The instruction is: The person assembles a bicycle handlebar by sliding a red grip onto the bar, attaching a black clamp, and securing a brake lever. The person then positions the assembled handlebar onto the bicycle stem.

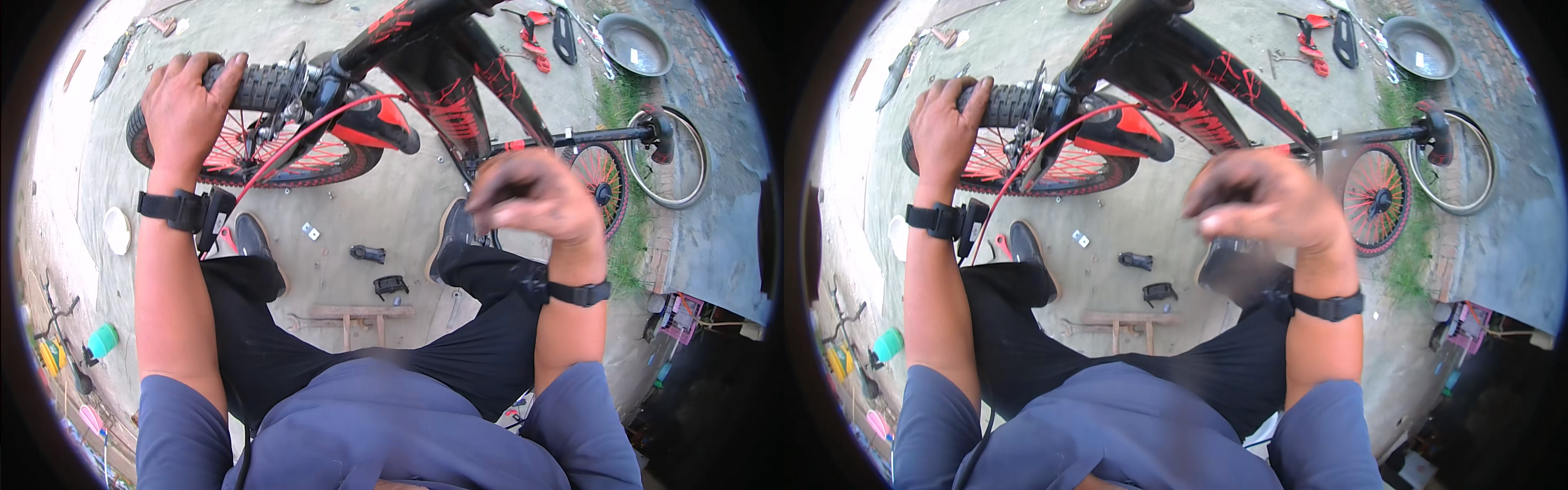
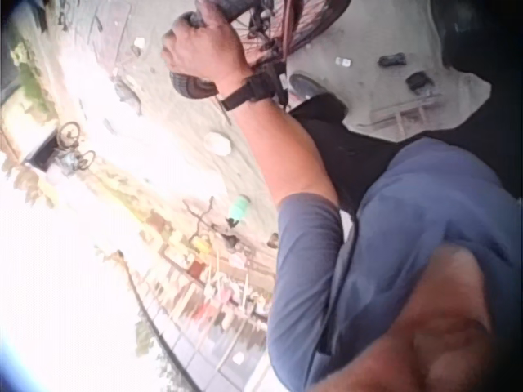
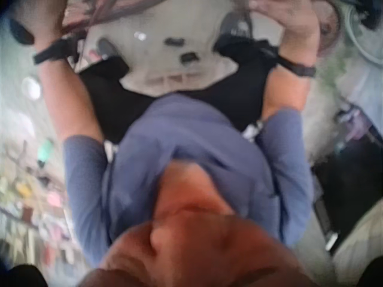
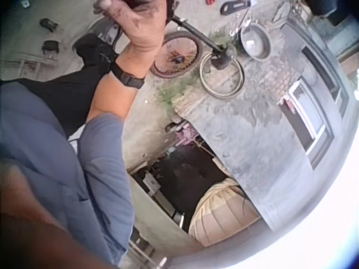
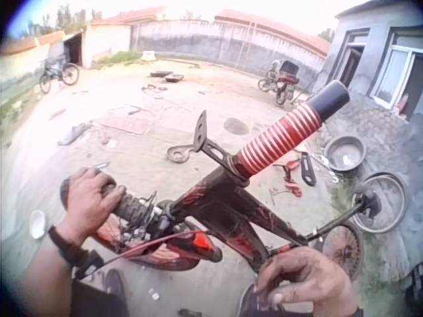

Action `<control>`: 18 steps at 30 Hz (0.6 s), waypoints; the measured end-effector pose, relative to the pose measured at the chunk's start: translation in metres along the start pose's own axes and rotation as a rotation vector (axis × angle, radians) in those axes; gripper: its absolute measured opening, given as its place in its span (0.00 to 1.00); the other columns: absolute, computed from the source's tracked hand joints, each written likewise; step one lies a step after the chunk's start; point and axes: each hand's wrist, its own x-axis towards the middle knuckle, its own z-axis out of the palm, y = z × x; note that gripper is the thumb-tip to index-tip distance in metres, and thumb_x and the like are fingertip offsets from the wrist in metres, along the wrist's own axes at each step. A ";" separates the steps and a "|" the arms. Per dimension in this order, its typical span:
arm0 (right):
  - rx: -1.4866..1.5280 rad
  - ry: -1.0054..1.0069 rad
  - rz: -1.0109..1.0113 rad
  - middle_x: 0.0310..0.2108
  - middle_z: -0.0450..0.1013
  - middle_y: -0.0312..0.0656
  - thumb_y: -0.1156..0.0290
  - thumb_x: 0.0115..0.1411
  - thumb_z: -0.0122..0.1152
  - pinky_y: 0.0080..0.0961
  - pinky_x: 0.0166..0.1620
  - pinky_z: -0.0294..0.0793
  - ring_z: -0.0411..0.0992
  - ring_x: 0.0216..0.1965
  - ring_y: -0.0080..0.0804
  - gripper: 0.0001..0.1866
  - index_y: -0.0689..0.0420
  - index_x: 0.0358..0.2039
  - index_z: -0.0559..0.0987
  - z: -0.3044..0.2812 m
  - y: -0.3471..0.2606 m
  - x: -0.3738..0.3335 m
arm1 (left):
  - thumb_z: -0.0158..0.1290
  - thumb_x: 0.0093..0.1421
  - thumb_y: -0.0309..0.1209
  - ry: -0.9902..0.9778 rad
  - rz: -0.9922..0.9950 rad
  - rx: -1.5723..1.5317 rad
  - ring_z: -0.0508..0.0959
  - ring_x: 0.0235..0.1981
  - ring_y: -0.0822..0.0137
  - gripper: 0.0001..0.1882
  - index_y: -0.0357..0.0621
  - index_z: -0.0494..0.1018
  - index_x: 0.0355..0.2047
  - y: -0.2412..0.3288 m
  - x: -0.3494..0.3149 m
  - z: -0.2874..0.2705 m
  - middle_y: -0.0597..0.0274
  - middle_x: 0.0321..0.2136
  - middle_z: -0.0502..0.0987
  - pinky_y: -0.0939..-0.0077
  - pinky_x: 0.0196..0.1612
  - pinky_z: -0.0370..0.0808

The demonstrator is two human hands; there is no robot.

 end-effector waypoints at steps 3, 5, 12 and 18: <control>-0.122 -0.235 0.239 0.36 0.83 0.42 0.64 0.61 0.74 0.27 0.43 0.80 0.82 0.40 0.28 0.17 0.64 0.43 0.84 0.032 0.077 0.023 | 0.55 0.68 0.52 -0.029 0.001 0.033 0.79 0.46 0.47 0.22 0.48 0.84 0.43 -0.002 0.000 0.002 0.56 0.42 0.83 0.56 0.51 0.74; -0.397 -0.296 0.422 0.37 0.84 0.43 0.61 0.62 0.73 0.31 0.45 0.80 0.83 0.40 0.34 0.17 0.59 0.46 0.85 0.055 0.135 0.033 | 0.55 0.68 0.53 -0.042 0.000 0.029 0.79 0.47 0.47 0.23 0.48 0.84 0.44 -0.005 0.000 0.003 0.56 0.43 0.83 0.57 0.52 0.74; -0.934 -0.330 0.810 0.62 0.70 0.48 0.63 0.63 0.66 0.43 0.58 0.77 0.74 0.60 0.47 0.19 0.46 0.55 0.83 0.111 0.275 0.030 | 0.56 0.65 0.59 0.021 0.019 -0.022 0.79 0.43 0.48 0.26 0.49 0.85 0.40 -0.007 0.000 0.006 0.58 0.38 0.83 0.54 0.48 0.74; -0.975 -0.440 0.743 0.74 0.53 0.48 0.66 0.62 0.64 0.48 0.65 0.72 0.57 0.73 0.50 0.23 0.43 0.59 0.82 0.170 0.324 0.037 | 0.54 0.69 0.53 -0.084 -0.011 -0.026 0.78 0.47 0.48 0.24 0.45 0.83 0.45 -0.004 0.000 -0.001 0.55 0.43 0.82 0.58 0.54 0.73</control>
